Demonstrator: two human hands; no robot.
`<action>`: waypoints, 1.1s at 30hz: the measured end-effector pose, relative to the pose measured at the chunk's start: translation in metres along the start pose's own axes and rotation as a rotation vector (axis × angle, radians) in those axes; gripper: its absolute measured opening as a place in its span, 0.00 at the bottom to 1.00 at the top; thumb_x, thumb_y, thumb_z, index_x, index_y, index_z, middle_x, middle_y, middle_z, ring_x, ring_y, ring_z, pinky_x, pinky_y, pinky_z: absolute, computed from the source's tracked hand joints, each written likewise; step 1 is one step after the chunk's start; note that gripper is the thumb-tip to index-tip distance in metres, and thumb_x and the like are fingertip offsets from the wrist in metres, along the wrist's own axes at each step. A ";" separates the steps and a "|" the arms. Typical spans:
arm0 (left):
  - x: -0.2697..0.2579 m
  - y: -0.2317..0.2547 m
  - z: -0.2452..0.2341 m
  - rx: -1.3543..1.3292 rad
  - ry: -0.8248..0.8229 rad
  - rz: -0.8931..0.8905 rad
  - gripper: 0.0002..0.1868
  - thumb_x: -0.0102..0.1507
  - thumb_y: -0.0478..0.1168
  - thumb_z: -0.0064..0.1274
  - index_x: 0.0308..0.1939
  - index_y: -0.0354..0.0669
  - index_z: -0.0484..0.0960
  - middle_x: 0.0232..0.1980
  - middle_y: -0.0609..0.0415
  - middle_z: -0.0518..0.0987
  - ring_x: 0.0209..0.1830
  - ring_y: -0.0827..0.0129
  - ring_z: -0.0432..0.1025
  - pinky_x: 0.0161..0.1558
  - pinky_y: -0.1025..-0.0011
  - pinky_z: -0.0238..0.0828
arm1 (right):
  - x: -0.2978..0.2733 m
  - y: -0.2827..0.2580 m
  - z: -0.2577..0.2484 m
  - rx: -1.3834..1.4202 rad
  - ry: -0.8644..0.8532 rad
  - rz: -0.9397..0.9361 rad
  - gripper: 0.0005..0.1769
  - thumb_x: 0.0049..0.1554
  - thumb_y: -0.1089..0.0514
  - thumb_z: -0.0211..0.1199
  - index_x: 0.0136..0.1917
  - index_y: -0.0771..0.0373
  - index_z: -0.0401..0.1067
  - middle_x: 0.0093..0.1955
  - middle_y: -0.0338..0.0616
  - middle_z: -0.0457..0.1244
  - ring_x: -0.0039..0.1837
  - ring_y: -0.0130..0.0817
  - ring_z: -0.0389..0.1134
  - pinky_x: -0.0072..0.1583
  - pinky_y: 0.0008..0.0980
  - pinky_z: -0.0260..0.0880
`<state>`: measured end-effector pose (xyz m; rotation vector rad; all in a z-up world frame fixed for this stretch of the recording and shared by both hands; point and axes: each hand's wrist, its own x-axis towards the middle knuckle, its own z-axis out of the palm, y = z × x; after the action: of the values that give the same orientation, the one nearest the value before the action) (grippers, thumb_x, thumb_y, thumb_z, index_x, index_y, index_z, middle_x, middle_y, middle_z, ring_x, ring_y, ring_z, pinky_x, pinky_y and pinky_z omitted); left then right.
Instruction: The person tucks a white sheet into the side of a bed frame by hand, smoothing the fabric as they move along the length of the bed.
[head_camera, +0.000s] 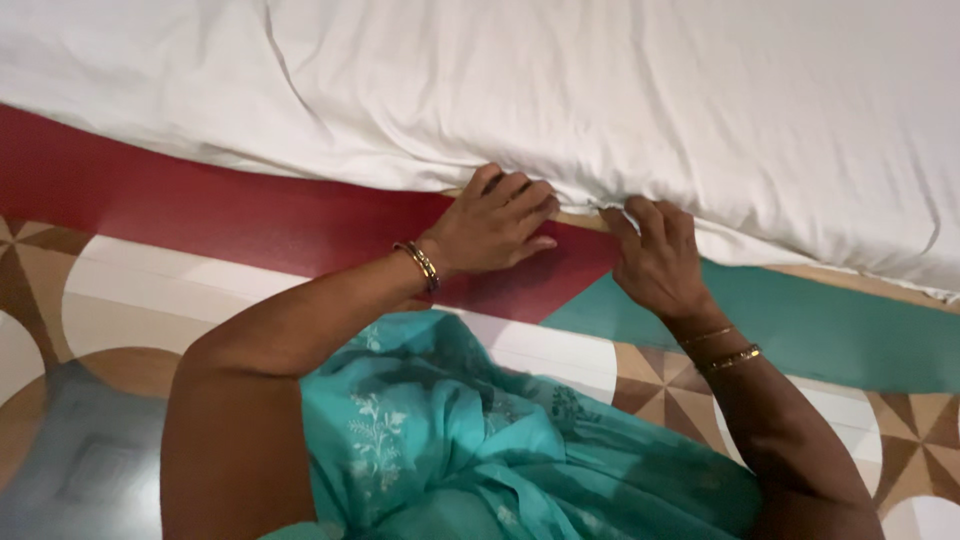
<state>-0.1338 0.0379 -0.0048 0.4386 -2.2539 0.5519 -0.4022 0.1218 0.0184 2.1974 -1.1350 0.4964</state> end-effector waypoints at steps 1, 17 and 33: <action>-0.001 0.002 0.001 0.003 -0.003 -0.013 0.26 0.63 0.58 0.61 0.55 0.44 0.79 0.57 0.55 0.71 0.56 0.63 0.65 0.60 0.58 0.59 | -0.002 -0.001 0.001 -0.006 -0.011 0.010 0.31 0.44 0.70 0.62 0.63 0.64 0.74 0.62 0.50 0.60 0.62 0.49 0.60 0.63 0.45 0.63; -0.006 -0.007 -0.010 0.025 0.062 0.036 0.28 0.63 0.54 0.57 0.62 0.44 0.77 0.60 0.56 0.73 0.59 0.65 0.66 0.63 0.58 0.59 | 0.020 -0.029 0.016 0.131 0.016 -0.037 0.27 0.56 0.57 0.68 0.67 0.66 0.71 0.63 0.48 0.60 0.62 0.45 0.62 0.62 0.45 0.62; -0.022 -0.035 -0.008 -0.053 0.014 -0.010 0.16 0.66 0.45 0.57 0.54 0.43 0.79 0.53 0.56 0.74 0.51 0.64 0.68 0.54 0.65 0.65 | 0.013 -0.014 0.028 0.060 -0.015 -0.076 0.34 0.51 0.69 0.61 0.72 0.57 0.71 0.64 0.45 0.59 0.63 0.44 0.59 0.66 0.45 0.61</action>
<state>-0.0981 0.0156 -0.0074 0.4177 -2.2468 0.4881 -0.3819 0.1014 -0.0002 2.2902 -1.0523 0.4874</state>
